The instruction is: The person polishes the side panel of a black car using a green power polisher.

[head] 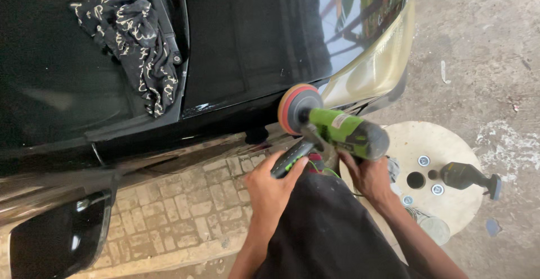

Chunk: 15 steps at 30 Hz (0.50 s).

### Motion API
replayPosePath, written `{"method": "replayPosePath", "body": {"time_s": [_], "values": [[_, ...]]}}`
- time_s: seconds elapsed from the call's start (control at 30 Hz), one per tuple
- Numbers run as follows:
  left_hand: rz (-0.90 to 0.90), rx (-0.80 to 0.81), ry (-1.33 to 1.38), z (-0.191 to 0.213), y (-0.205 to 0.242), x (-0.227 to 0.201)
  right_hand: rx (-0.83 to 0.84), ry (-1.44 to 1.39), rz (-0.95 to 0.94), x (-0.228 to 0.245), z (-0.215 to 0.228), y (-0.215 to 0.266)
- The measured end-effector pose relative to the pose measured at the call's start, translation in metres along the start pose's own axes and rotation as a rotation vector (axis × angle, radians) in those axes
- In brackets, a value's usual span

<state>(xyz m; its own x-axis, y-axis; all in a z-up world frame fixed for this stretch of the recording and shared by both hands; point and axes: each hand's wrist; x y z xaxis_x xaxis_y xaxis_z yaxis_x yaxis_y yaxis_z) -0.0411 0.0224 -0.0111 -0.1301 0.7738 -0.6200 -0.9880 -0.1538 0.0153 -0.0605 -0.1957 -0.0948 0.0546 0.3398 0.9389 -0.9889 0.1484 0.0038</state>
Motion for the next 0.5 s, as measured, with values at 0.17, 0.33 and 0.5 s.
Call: {"method": "replayPosePath", "body": {"time_s": [0.17,0.33,0.5], "values": [[-0.046,0.069,0.117,-0.023,-0.027,-0.017,-0.072,0.102,-0.074,0.000,0.019,-0.016],[-0.020,0.080,0.180,-0.001,-0.022,0.000,-0.094,0.099,-0.260,0.021,-0.004,-0.008],[-0.009,-0.043,0.150,0.045,-0.007,0.050,-0.042,0.104,0.055,0.048,-0.057,0.018]]}}
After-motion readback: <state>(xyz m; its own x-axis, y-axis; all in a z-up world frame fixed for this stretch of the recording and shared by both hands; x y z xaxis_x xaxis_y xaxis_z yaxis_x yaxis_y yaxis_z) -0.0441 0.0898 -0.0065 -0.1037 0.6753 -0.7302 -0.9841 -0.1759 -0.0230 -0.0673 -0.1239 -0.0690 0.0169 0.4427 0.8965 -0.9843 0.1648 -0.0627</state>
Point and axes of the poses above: each hand's wrist, its own y-axis away from the middle knuckle, its own z-axis out of the back of the hand, x = y × z, and after that the axes turned 15 degrees about -y, right-handed
